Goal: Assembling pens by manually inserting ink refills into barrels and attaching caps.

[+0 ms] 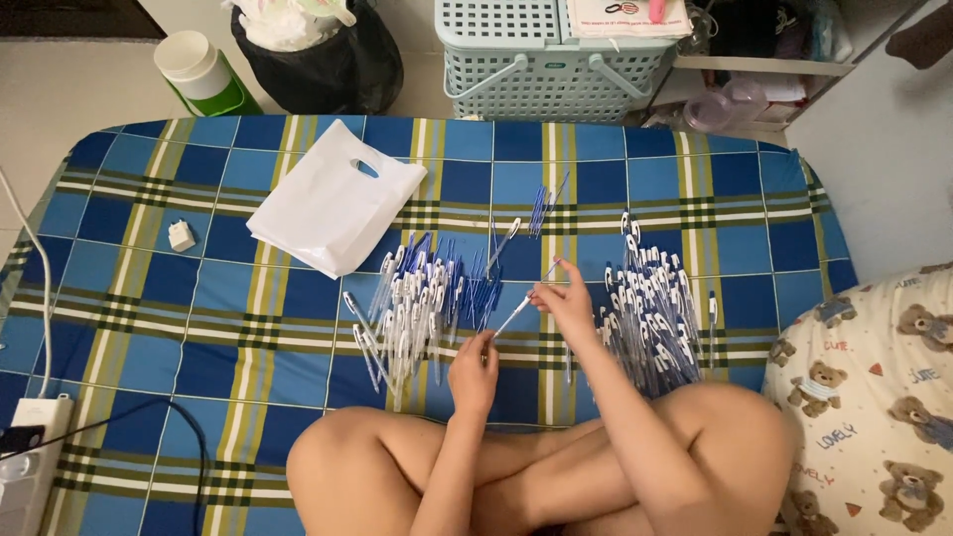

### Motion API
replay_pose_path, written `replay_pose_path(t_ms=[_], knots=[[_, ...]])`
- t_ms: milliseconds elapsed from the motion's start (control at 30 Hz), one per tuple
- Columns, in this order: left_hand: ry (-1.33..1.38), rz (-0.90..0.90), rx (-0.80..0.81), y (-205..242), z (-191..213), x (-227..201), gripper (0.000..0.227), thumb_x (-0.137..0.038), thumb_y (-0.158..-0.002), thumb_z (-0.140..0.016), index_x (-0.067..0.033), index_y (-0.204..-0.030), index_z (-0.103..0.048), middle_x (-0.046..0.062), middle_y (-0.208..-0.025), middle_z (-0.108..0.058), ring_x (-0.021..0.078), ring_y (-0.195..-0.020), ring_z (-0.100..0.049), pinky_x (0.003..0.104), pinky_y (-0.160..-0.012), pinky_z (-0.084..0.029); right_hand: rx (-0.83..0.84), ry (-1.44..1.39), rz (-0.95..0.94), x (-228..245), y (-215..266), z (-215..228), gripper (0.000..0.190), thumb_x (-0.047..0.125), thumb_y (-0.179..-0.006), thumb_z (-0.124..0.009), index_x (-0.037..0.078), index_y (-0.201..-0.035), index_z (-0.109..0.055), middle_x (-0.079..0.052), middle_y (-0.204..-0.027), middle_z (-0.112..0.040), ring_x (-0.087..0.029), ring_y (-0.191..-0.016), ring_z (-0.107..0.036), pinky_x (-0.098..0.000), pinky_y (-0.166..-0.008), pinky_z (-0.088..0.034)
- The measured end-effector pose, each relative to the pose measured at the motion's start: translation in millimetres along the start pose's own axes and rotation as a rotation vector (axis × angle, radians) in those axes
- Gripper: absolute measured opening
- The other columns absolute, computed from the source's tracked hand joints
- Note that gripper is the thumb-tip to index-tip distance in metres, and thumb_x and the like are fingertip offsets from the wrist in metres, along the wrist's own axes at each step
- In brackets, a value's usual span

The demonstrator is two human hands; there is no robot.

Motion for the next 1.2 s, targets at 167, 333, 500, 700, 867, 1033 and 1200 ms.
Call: replay_pose_path(t_ms=[167,333,500,700,867,1033,1200], knots=[[-0.006,0.01,0.021,0.8,-1.1,2.8,0.023,-0.013,-0.104,-0.057,-0.0073,-0.121,-0.072,0.014,-0.096,-0.072,0.0354,-0.086,-0.075,0.049,-0.07,-0.064,0.001,0.101,0.034,17.0,12.5,-4.3,0.076,0.006,-0.093,-0.068,0.004,-0.157,-0.026,-0.03,-0.101,-0.072,-0.028,-0.086,-0.074,-0.0325,-0.079,-0.063],[-0.017,-0.003,0.034,-0.9,-5.3,2.0,0.026,-0.01,-0.1,-0.061,-0.0107,-0.124,-0.07,0.015,-0.096,-0.072,0.0371,-0.086,-0.075,0.053,-0.07,-0.063,0.056,0.143,0.067,-0.7,4.4,-9.3,0.056,0.006,-0.093,-0.07,0.002,-0.144,-0.048,-0.028,-0.1,-0.073,-0.028,-0.083,-0.075,-0.0328,-0.075,-0.064],[0.027,0.064,0.058,0.9,-6.9,9.1,0.025,-0.013,-0.105,-0.057,-0.0055,-0.127,-0.067,0.018,-0.103,-0.075,0.037,-0.095,-0.076,0.052,-0.077,-0.064,0.135,0.274,0.109,-14.2,5.7,-28.2,0.023,0.016,-0.097,-0.069,0.007,-0.117,-0.078,-0.025,-0.107,-0.076,-0.03,-0.09,-0.076,-0.04,-0.081,-0.062],[0.068,0.103,0.028,-3.6,-1.3,8.6,0.026,-0.013,-0.106,-0.056,-0.0038,-0.128,-0.065,0.021,-0.109,-0.075,0.0392,-0.098,-0.076,0.054,-0.078,-0.064,0.016,0.457,0.128,-43.7,-41.9,-21.5,0.021,0.022,-0.097,-0.066,0.008,-0.107,-0.078,-0.016,-0.088,-0.076,-0.021,-0.065,-0.074,-0.0304,-0.061,-0.062],[0.062,0.138,0.049,-3.0,-6.3,12.2,0.024,-0.015,-0.105,-0.056,-0.0062,-0.125,-0.065,0.02,-0.11,-0.076,0.0375,-0.099,-0.076,0.053,-0.078,-0.065,0.073,0.681,0.103,-24.8,-38.3,-48.7,0.029,0.024,-0.087,-0.076,-0.002,-0.099,-0.077,-0.02,-0.079,-0.076,-0.031,-0.07,-0.072,-0.04,-0.068,-0.058],[0.062,0.139,0.06,-5.0,-7.0,14.1,0.022,-0.018,-0.106,-0.055,-0.0068,-0.123,-0.064,0.019,-0.108,-0.076,0.0363,-0.098,-0.077,0.052,-0.076,-0.065,0.043,0.983,-0.152,-36.6,-47.9,-59.3,0.035,0.046,-0.079,-0.08,0.017,-0.099,-0.081,-0.013,-0.098,-0.08,-0.037,-0.106,-0.073,-0.0463,-0.095,-0.056],[0.077,0.12,0.034,-4.8,-3.7,10.6,0.021,-0.021,-0.107,-0.055,-0.0066,-0.119,-0.065,0.019,-0.103,-0.077,0.0368,-0.092,-0.077,0.05,-0.073,-0.065,0.025,0.986,-0.141,-20.3,-38.9,-52.1,0.027,0.046,-0.076,-0.081,0.021,-0.084,-0.083,-0.012,-0.083,-0.078,-0.037,-0.097,-0.075,-0.0418,-0.087,-0.057]])
Point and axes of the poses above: each hand's wrist, its own y-axis away from the middle knuckle, its own z-axis out of the back of the hand, x = y × z, the point moved 9 cm from there along -y, towards the middle knuckle
